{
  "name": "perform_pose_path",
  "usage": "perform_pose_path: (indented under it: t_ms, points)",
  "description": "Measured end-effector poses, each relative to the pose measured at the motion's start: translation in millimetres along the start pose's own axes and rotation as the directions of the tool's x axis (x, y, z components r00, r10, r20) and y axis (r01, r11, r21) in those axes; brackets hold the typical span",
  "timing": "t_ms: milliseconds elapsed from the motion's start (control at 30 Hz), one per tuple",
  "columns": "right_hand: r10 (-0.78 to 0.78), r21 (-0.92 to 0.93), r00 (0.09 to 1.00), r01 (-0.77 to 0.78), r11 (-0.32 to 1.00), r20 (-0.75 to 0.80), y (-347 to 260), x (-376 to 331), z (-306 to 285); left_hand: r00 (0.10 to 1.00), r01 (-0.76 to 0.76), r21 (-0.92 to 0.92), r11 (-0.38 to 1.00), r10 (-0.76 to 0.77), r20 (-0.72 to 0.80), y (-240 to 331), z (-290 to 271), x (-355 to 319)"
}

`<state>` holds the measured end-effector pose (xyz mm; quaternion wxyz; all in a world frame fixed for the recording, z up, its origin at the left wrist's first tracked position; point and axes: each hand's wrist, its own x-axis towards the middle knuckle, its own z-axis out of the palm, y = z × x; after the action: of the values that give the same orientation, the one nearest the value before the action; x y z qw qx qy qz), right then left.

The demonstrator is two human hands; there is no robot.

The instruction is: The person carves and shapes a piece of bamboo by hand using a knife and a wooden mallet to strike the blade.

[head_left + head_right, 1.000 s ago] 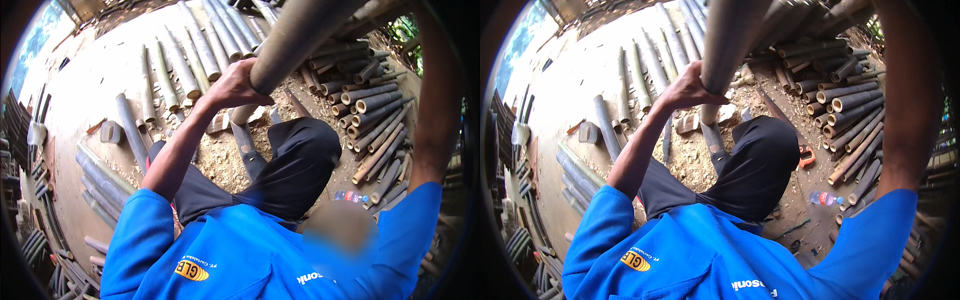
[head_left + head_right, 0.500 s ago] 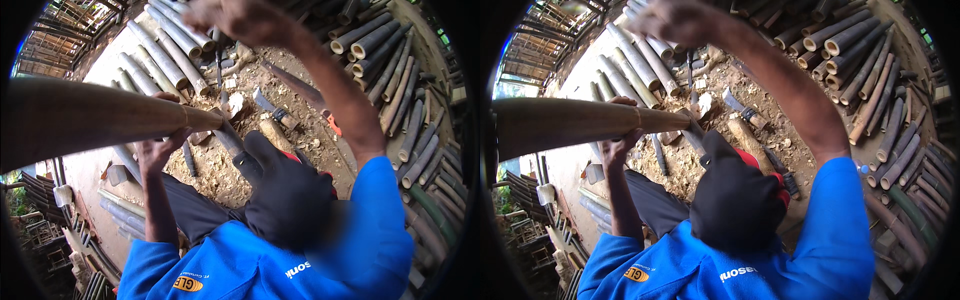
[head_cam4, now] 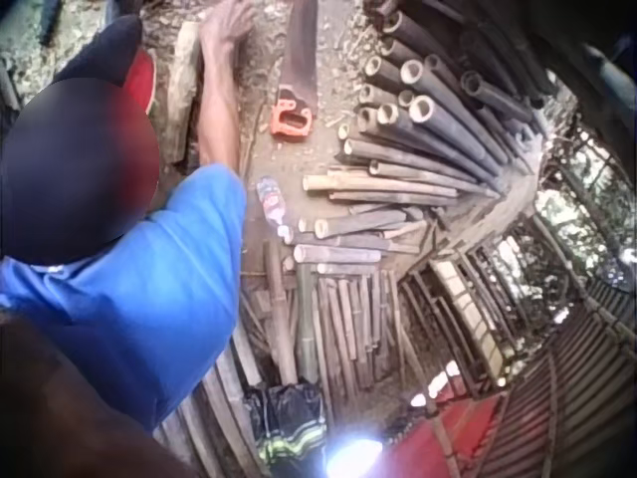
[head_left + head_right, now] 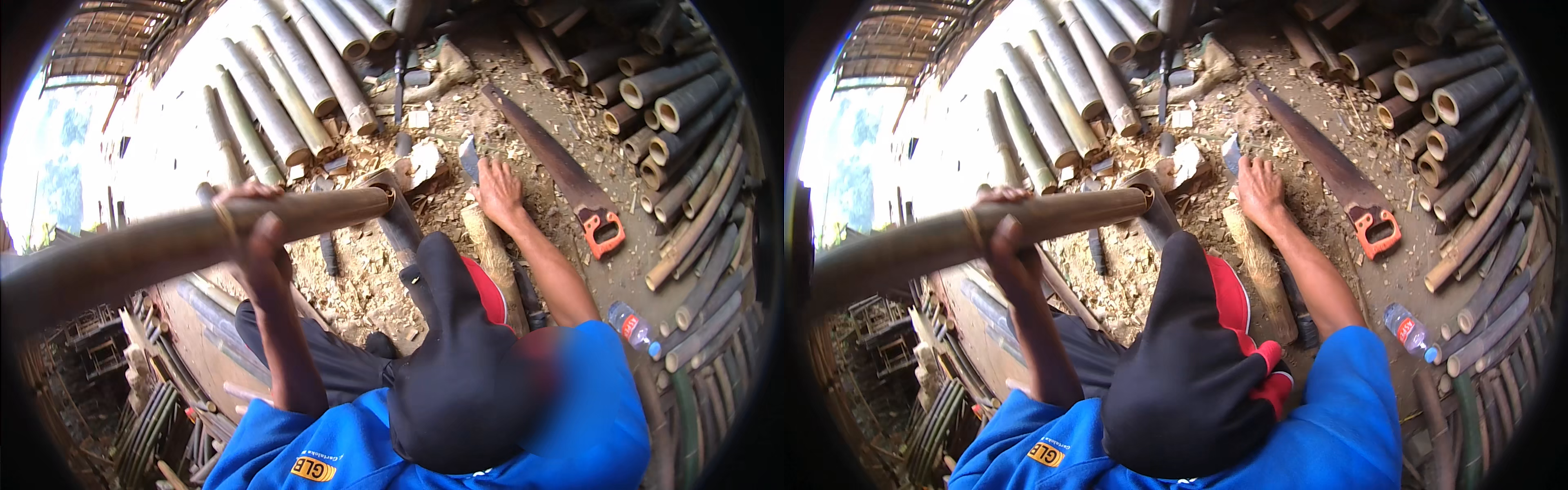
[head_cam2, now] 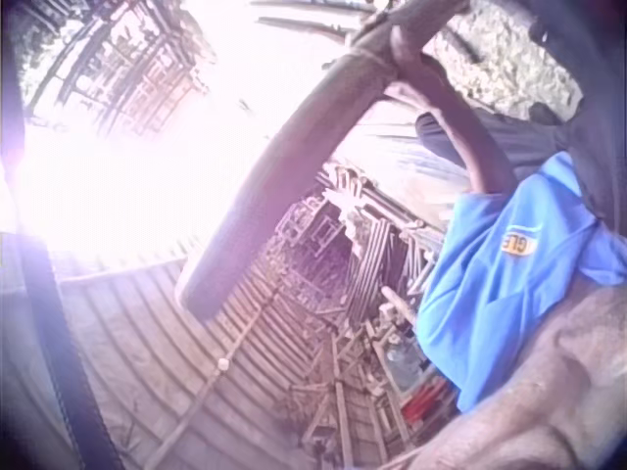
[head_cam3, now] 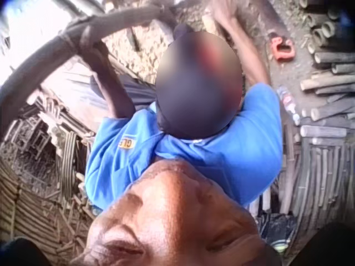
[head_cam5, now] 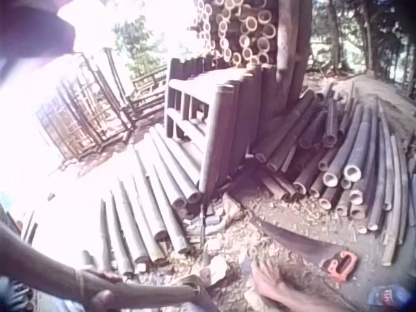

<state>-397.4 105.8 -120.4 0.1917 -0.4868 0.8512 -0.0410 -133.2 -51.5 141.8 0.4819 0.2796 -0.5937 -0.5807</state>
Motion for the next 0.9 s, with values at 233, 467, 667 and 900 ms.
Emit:
perform_pose_path:
  t_ms: [233, 467, 667, 900]
  points:
    - [-0.078, -0.025, 0.996, 0.079, 0.997, 0.046, 7, 16, 7, 0.876, 0.276, 0.309, 0.91, -0.106, -0.47, -34, -109, -16]
    - [-0.065, 0.023, 0.991, 0.063, 0.998, 0.114, 4, 26, -20, 0.765, 0.635, 0.592, 0.496, -0.299, -0.57, -140, -200, -104]
    - [-0.079, 0.605, 0.971, -0.075, 0.792, 0.224, -39, 18, -79, 0.877, 0.48, 0.875, 0.059, 0.002, -0.481, -122, -205, -70]
    - [-0.41, 0.766, 0.681, -0.638, 0.076, 0.607, -137, -46, -82, 0.585, 0.582, 0.639, 0.503, -0.805, 0.1, -40, -22, -125]
